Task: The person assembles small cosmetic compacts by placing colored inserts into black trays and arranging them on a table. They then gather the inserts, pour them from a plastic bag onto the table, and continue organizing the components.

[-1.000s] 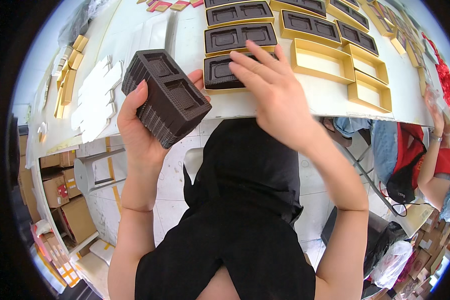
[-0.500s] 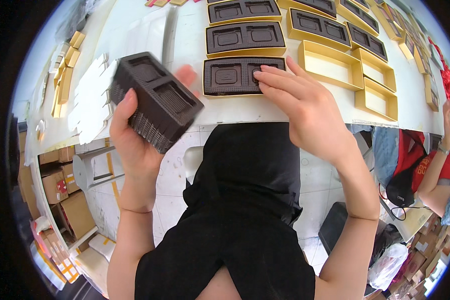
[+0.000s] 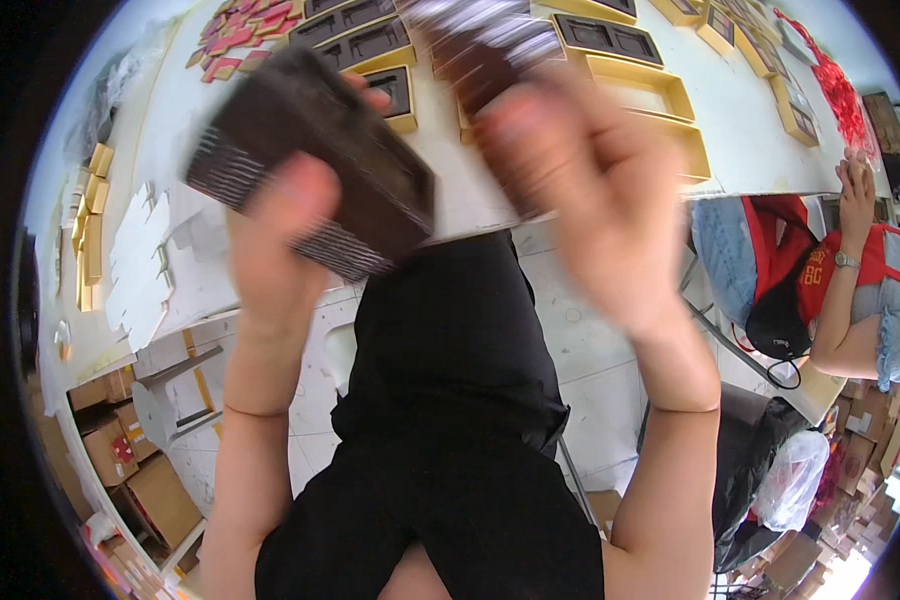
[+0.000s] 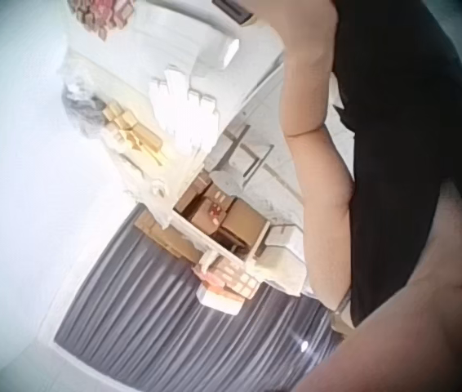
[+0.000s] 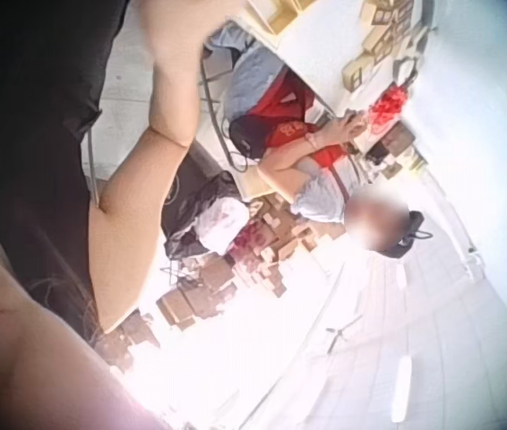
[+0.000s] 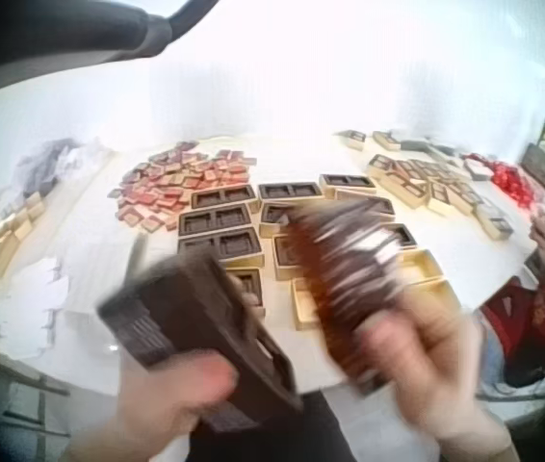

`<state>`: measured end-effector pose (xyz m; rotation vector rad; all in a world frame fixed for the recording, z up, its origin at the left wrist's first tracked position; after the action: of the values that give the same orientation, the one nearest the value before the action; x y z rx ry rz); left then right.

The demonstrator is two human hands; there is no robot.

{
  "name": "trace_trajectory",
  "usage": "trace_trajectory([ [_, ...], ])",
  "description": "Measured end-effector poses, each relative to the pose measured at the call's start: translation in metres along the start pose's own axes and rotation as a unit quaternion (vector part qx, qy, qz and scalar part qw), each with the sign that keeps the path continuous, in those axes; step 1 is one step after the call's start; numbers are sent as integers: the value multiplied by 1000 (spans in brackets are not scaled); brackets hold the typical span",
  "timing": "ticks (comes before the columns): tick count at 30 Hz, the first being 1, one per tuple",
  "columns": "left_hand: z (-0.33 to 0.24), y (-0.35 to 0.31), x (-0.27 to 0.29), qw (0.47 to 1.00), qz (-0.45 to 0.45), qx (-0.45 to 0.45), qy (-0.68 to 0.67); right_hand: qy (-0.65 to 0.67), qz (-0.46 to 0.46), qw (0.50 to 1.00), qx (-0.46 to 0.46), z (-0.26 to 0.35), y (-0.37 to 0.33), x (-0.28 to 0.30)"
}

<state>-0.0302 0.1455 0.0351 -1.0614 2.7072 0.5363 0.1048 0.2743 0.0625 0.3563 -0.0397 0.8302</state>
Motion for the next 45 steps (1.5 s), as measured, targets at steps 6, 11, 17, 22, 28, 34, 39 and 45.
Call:
trace_trajectory([
  [6, 34, 3, -20, 956, -24, 204, -211, -518, 27, 796, 312, -9, 33, 28],
  [11, 55, 17, -21, 951, -21, 207, -231, -423, 88, 850, 302, -34, 38, -2],
  [17, 54, 20, -6, 951, -31, 225, -208, -363, 114, 900, 213, -45, 36, 6],
  [22, 56, 23, -3, 956, -40, 210, -203, -364, 185, 891, 196, -51, 44, 2],
  [28, 56, 23, -2, 953, -26, 221, -207, -338, 190, 881, 271, -48, 45, -6],
  [34, 50, 25, -2, 967, -17, 207, -144, -258, 216, 911, 237, -62, 52, -2],
  [39, 59, 27, 4, 952, -26, 239, -188, -351, 8, 891, 287, -39, 48, 14],
  [45, 59, 25, -3, 946, -34, 252, -201, -576, -78, 766, 276, -45, 7, -21],
])
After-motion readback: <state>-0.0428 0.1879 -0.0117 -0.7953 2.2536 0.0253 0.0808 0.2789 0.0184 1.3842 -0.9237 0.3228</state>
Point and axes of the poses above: each hand's wrist, its own y-axis towards the middle knuckle, its own x-axis out of the back of the hand, z = x × y, the point moved 8 cm from there along y, towards the middle knuckle, and after that the axes turned 6 degrees about -z, right-handed, at the moved point
